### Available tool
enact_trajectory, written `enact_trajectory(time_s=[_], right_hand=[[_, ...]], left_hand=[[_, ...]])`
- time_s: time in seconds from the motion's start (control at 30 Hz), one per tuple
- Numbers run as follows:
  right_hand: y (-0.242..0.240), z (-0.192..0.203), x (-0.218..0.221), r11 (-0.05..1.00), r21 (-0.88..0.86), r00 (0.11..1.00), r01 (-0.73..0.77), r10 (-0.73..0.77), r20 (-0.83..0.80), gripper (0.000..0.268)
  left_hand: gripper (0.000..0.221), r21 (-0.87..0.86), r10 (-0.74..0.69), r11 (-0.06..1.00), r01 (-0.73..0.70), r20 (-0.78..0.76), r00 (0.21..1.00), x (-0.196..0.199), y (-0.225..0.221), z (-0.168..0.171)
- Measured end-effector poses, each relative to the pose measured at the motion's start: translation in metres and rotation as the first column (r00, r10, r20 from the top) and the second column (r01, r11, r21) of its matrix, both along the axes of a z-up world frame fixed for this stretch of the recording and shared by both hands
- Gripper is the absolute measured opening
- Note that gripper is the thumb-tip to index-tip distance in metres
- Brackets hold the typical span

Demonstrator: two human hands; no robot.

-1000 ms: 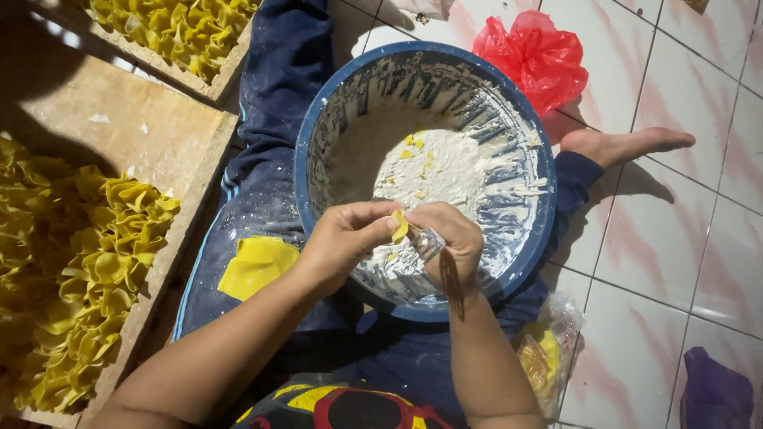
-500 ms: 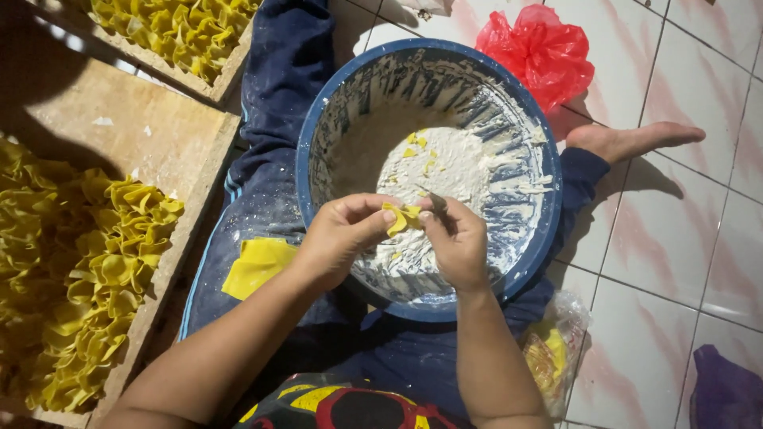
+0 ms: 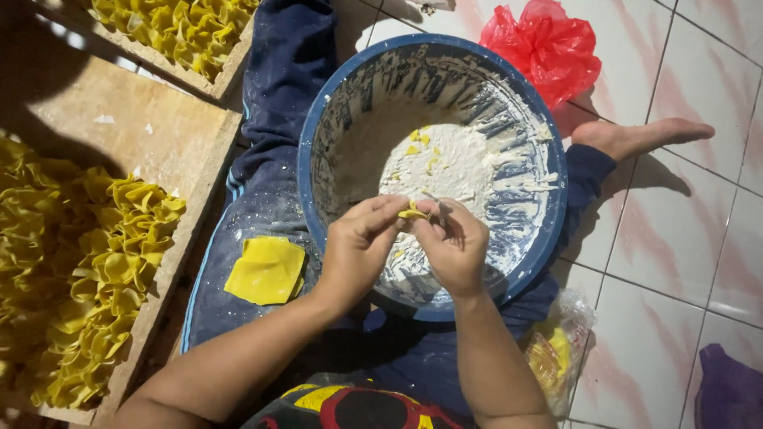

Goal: Manually filling and folding yellow dough squares into dumplings using a fork and a bowl of filling mixture.

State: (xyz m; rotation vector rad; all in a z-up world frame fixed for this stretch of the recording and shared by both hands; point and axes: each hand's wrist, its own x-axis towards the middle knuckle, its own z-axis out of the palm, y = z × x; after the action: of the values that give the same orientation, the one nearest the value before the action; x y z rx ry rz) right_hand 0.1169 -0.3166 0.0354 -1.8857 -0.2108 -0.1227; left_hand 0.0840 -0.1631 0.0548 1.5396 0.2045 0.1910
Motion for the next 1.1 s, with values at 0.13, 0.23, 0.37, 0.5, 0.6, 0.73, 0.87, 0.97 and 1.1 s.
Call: enact_trajectory(time_s=[0.13,0.23,0.37,0.5,0.6,0.73,0.87,0.97,1.1], right_hand=[[0.000,0.008,0.004,0.995,-0.086,0.990,-0.055,0.066,0.126,0.018],[-0.003,0.005,0.001,0.987,-0.114,0.983,-0.114,0.129,0.131,0.015],[-0.005,0.000,0.001,0.981,-0.048,0.978,-0.188,0.192,0.078,0.013],[-0.005,-0.004,0.006,0.998,-0.064,0.996,-0.029,0.035,0.088,0.021],[-0.013,-0.012,0.008,0.987,-0.163,0.992,0.008,0.013,0.125,0.009],[0.000,-0.004,0.005,0.981,-0.194,0.995,-0.007,0.025,0.094,0.010],[0.007,-0.003,0.008,0.965,-0.263,0.984,-0.011,0.056,0.167,0.008],[0.005,-0.008,0.008,0.944,-0.330,0.980,0.010,0.057,0.191,0.007],[-0.007,-0.027,0.016,0.894,-0.448,0.997,0.020,0.014,0.073,0.014]], left_hand=[[0.033,-0.003,-0.009,1.000,0.010,0.064,0.998,-0.003,-0.002,-0.001],[0.036,0.048,-0.066,0.997,0.062,0.100,0.993,-0.004,0.003,-0.002],[0.039,0.122,-0.096,0.990,0.077,0.157,0.983,0.000,0.029,-0.027],[0.034,0.172,0.105,0.977,-0.127,0.133,0.986,-0.004,0.081,-0.029],[0.019,0.260,0.227,0.937,-0.234,0.055,0.972,-0.020,0.138,-0.020],[0.018,0.439,0.384,0.824,-0.359,0.033,0.923,-0.030,0.197,-0.078],[0.014,0.780,0.472,0.514,-0.356,0.090,0.877,-0.029,0.236,-0.162],[0.014,0.904,0.462,0.284,-0.321,0.164,0.871,-0.028,0.247,-0.212],[0.019,0.971,0.392,0.124,-0.206,0.143,0.909,-0.033,0.257,-0.243]])
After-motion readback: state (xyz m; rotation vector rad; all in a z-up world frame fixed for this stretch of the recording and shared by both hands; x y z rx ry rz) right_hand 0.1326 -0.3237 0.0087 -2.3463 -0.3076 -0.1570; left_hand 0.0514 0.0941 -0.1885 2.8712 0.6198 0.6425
